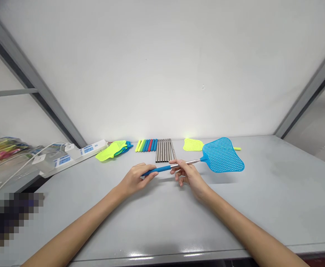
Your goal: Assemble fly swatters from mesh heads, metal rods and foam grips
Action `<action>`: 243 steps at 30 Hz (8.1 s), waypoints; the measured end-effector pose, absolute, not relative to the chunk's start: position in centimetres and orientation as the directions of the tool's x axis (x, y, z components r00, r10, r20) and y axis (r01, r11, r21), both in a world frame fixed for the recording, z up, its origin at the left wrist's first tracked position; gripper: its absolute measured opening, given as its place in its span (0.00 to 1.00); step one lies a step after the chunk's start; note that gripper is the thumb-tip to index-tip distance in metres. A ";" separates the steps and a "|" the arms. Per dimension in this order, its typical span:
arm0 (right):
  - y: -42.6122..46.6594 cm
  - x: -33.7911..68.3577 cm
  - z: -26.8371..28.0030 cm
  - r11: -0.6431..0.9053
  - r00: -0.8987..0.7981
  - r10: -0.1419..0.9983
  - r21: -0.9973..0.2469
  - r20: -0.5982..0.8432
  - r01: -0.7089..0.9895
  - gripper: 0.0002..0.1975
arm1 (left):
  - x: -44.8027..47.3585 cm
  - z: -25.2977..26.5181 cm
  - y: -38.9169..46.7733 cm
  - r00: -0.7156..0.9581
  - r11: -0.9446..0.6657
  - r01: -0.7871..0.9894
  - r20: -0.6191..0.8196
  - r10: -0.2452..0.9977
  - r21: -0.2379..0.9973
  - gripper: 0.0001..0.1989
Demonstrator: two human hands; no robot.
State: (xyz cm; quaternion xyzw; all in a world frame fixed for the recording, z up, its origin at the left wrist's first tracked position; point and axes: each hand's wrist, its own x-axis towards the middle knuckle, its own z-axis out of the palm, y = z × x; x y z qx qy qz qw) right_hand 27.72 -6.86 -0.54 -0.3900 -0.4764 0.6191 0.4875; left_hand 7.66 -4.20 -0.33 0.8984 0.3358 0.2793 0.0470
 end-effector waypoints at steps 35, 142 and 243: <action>-4.7 30.2 -0.7 -0.127 -0.014 0.981 -0.579 -0.194 -0.805 0.12 | 10.5 -0.1 -7.1 0.551 -0.523 0.496 0.214 0.807 0.693 0.12; -3.6 32.6 -1.2 -0.024 0.082 0.887 -0.224 -0.453 -0.974 0.13 | 10.6 0.1 -8.7 0.551 -0.586 0.692 0.216 0.806 0.422 0.16; -6.3 28.4 -1.7 -0.248 -0.132 0.941 -0.368 -0.312 -0.896 0.15 | 11.4 -0.9 -7.9 0.779 0.732 0.115 -0.518 0.353 0.672 0.15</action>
